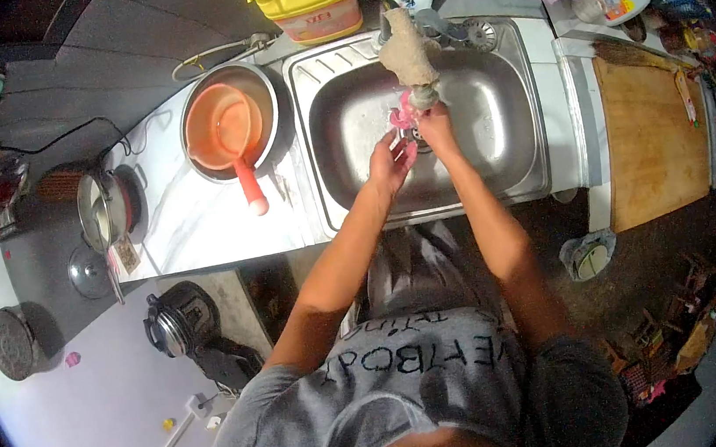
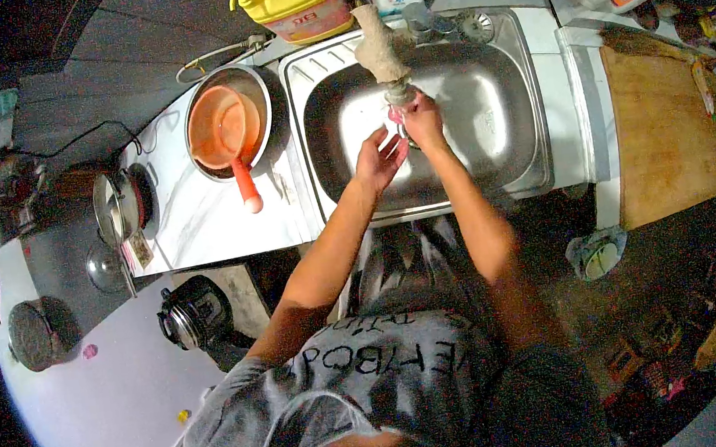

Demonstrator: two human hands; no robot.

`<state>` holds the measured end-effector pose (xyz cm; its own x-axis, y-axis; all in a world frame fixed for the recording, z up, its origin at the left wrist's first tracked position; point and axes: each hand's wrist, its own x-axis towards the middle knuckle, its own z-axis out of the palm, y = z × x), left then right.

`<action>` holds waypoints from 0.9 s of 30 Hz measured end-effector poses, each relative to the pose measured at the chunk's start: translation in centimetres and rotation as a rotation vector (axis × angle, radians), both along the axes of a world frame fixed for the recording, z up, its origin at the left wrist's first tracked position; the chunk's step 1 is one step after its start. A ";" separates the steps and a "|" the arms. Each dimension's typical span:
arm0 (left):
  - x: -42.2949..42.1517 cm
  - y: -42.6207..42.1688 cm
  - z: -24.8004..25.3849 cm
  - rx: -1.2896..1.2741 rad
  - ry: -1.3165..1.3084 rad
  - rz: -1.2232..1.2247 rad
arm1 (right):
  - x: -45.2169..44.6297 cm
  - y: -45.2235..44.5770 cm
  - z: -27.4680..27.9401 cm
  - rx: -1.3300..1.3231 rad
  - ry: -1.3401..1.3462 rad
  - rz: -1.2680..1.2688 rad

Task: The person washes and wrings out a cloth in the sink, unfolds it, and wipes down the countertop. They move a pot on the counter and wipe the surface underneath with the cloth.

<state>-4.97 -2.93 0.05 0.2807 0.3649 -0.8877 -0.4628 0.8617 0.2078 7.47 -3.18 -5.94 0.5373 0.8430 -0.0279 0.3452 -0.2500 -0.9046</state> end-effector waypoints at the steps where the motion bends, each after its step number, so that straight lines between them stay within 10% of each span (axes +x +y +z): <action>1: 0.3 0.7 -0.2 0.012 -0.042 -0.058 | -0.5 -0.1 1.6 -0.166 -0.177 0.016; 4: 2.1 3.5 0.6 0.072 -0.102 -0.087 | -2.1 -0.9 6.9 -0.058 0.255 0.171; 6: 2.0 3.9 -5.1 0.369 -0.374 -0.204 | -4.2 -1.4 9.4 0.253 0.199 0.255; 10: 3.7 3.5 -5.3 0.771 -0.036 -0.445 | -4.7 -0.9 11.1 0.302 -0.215 0.284; 13: 4.7 3.9 -5.7 0.432 -0.957 -0.101 | -2.1 1.0 3.2 -0.213 -0.120 0.141; 16: 6.4 3.3 -2.1 0.123 -0.467 -0.044 | -1.5 1.8 -0.3 -0.308 -0.114 -0.107; 19: 5.7 4.0 -7.8 0.197 -0.697 -0.101 | -1.7 0.6 0.9 -0.185 -0.134 -0.124; 22: 4.8 3.6 -10.0 0.522 -1.228 -0.107 | -0.2 1.0 -4.3 -0.132 0.126 0.533; 27: 5.6 2.9 -7.0 0.204 -0.336 -0.186 | 2.3 1.7 -4.3 -0.322 -0.126 0.119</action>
<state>0.59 -0.08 -6.94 0.6196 0.4392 -0.6506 -0.3746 0.8938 0.2466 9.75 -1.48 -10.21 0.4521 0.8585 -0.2420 0.4925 -0.4665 -0.7347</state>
